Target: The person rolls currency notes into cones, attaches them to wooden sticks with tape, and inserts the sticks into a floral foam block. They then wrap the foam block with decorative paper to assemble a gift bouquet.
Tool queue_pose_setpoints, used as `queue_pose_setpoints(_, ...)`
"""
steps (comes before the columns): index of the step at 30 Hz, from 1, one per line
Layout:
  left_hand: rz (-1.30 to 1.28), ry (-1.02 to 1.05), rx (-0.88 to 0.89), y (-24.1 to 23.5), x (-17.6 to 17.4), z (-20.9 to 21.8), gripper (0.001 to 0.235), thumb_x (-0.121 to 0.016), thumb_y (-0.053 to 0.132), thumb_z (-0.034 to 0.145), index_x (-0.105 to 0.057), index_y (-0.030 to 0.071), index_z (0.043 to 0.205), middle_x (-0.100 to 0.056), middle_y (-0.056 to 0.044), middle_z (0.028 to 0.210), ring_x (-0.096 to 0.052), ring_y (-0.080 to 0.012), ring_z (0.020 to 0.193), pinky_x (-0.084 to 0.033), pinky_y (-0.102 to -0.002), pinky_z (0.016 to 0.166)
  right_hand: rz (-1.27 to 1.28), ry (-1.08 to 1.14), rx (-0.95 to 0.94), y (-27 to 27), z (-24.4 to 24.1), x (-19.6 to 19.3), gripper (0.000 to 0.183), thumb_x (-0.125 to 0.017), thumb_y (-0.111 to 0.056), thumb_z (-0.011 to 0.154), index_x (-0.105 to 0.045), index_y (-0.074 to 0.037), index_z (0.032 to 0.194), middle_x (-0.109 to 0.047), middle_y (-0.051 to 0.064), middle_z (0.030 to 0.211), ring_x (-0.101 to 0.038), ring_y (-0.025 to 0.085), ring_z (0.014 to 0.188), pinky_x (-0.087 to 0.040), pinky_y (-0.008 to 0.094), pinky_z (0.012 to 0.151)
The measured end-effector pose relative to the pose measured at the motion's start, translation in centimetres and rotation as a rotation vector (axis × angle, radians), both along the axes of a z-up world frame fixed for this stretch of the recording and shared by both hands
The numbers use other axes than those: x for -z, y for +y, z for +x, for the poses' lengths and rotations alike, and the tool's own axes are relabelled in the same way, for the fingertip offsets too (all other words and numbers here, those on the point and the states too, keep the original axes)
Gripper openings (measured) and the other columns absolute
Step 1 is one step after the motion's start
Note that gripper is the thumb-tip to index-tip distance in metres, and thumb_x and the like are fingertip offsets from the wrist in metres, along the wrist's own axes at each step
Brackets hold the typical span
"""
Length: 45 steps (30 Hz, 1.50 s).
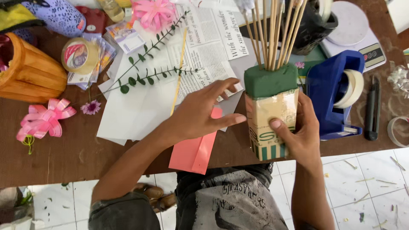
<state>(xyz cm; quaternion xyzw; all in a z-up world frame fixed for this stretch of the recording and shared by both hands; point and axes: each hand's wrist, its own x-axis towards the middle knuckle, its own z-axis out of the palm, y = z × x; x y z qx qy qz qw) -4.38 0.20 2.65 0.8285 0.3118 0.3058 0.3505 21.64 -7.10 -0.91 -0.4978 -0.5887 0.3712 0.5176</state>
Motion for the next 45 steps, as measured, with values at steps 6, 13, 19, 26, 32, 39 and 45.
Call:
queue_pose_setpoints(6,0.346,0.445,-0.132,-7.9,6.0,-7.2,0.056,-0.059,0.055,0.097,-0.063,0.012,0.134,-0.057,-0.011,0.136,-0.059,-0.0365,0.123,-0.054,-0.052,0.095,-0.306,-0.167,0.043,-1.5,0.8,1.2,0.064,-0.072,-0.009,0.090,-0.048,0.004,0.149,-0.063,0.024,0.093,-0.058,0.030,0.074,-0.049,0.045,0.065)
queue_pose_setpoints(13,0.244,0.430,-0.266,-12.5,10.5,-5.0,0.068,-0.055,0.056,0.102,-0.044,0.012,0.152,-0.040,-0.015,0.162,-0.036,-0.0327,0.152,-0.026,-0.050,0.127,-0.537,-0.215,0.099,0.0,1.0,0.5,0.061,-0.063,-0.020,0.091,-0.049,0.002,0.147,-0.065,0.015,0.134,-0.061,0.020,0.119,-0.050,0.033,0.099)
queue_pose_setpoints(19,0.120,0.172,-0.290,-9.8,9.7,-5.7,0.053,-0.057,0.043,0.105,-0.047,0.013,0.147,-0.045,-0.013,0.158,-0.039,-0.0322,0.152,-0.028,-0.054,0.128,-0.572,-0.506,0.206,0.6,1.3,-0.5,0.056,-0.062,-0.030,0.098,-0.054,-0.006,0.148,-0.069,0.017,0.122,-0.065,0.022,0.103,-0.051,0.038,0.084)
queue_pose_setpoints(26,0.276,0.574,-0.502,-5.5,10.3,-9.8,0.050,-0.054,0.044,0.107,-0.051,0.020,0.151,-0.040,-0.008,0.163,-0.034,-0.0328,0.153,-0.031,-0.052,0.124,0.310,-0.904,0.126,0.6,-2.1,-1.6,0.037,-0.073,-0.009,0.106,-0.061,0.016,0.132,-0.062,0.033,0.137,-0.061,0.048,0.126,-0.049,0.056,0.109)
queue_pose_setpoints(32,0.268,0.747,-0.611,-4.4,10.6,-11.9,0.058,-0.048,0.054,0.108,-0.045,0.025,0.158,-0.040,-0.008,0.164,-0.037,-0.0317,0.152,-0.027,-0.054,0.123,0.050,-1.144,-0.161,8.0,-6.3,2.1,0.041,-0.067,-0.034,0.100,-0.067,0.000,0.123,-0.069,0.017,0.116,-0.067,0.035,0.111,-0.059,0.049,0.077)
queue_pose_setpoints(39,0.235,0.752,-0.669,-3.9,11.7,-13.0,0.061,-0.045,0.056,0.107,-0.043,0.025,0.160,-0.038,-0.007,0.166,-0.032,-0.0320,0.153,-0.021,-0.056,0.123,-0.222,-1.308,-0.054,12.6,-9.1,6.8,0.059,-0.078,-0.039,0.087,-0.058,0.002,0.126,-0.063,0.017,0.101,-0.072,0.039,0.092,-0.060,0.056,0.066)
queue_pose_setpoints(45,0.196,0.718,-0.666,-3.8,12.5,-13.4,0.061,-0.045,0.057,0.107,-0.042,0.026,0.159,-0.035,-0.005,0.167,-0.028,-0.0315,0.155,-0.016,-0.057,0.124,-0.174,-1.254,-0.056,13.1,-9.7,4.0,0.069,-0.081,-0.041,0.087,-0.061,0.007,0.131,-0.055,0.022,0.119,-0.065,0.040,0.109,-0.061,0.054,0.073)
